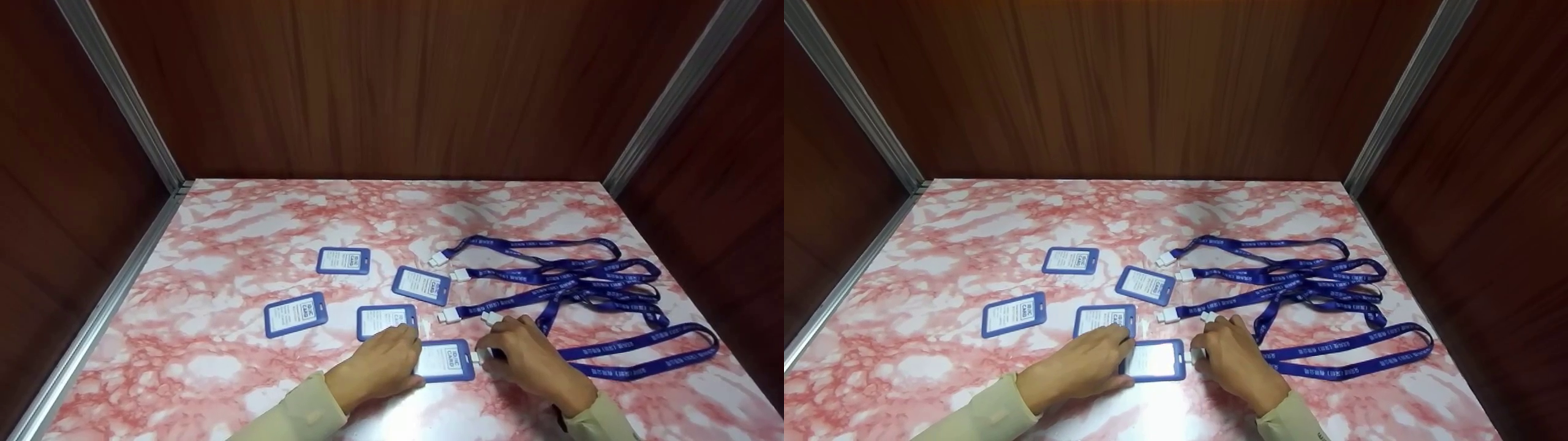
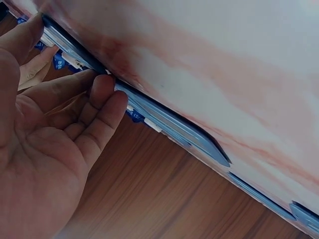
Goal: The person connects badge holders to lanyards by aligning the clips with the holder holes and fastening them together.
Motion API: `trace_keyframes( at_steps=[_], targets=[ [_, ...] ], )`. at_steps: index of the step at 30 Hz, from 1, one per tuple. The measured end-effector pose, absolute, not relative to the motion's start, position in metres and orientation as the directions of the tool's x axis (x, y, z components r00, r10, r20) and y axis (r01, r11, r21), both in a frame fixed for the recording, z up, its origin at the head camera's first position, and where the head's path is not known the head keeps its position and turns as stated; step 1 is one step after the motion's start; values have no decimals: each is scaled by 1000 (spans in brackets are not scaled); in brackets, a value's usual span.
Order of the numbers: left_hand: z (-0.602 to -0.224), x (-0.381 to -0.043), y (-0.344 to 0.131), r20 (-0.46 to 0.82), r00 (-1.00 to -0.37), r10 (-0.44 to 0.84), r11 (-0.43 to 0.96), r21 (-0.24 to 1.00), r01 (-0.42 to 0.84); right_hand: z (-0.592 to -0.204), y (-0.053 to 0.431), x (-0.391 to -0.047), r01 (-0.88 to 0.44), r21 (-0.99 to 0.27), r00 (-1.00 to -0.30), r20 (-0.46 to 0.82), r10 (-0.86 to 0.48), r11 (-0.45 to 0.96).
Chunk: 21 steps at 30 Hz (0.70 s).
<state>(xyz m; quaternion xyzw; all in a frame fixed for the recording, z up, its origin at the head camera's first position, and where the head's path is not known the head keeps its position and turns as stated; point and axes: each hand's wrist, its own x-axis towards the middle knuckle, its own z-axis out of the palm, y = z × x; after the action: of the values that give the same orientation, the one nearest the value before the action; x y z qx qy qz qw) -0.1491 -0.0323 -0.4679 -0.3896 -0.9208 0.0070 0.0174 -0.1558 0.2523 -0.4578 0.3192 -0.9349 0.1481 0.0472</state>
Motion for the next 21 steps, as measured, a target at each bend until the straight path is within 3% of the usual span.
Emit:
trace_keyframes(
  at_steps=[8, 21],
  targets=[
    [-471, -149, -31, 90, -670, 737, 676, -90, 732, -460, 252, -156, -638, -216, -769, 228, -598, 739],
    [-471, -149, -32, 104, -665, 740, 672, -60, 738, -460, 251, -158, -638, -249, -770, 207, -604, 728]
  ],
)
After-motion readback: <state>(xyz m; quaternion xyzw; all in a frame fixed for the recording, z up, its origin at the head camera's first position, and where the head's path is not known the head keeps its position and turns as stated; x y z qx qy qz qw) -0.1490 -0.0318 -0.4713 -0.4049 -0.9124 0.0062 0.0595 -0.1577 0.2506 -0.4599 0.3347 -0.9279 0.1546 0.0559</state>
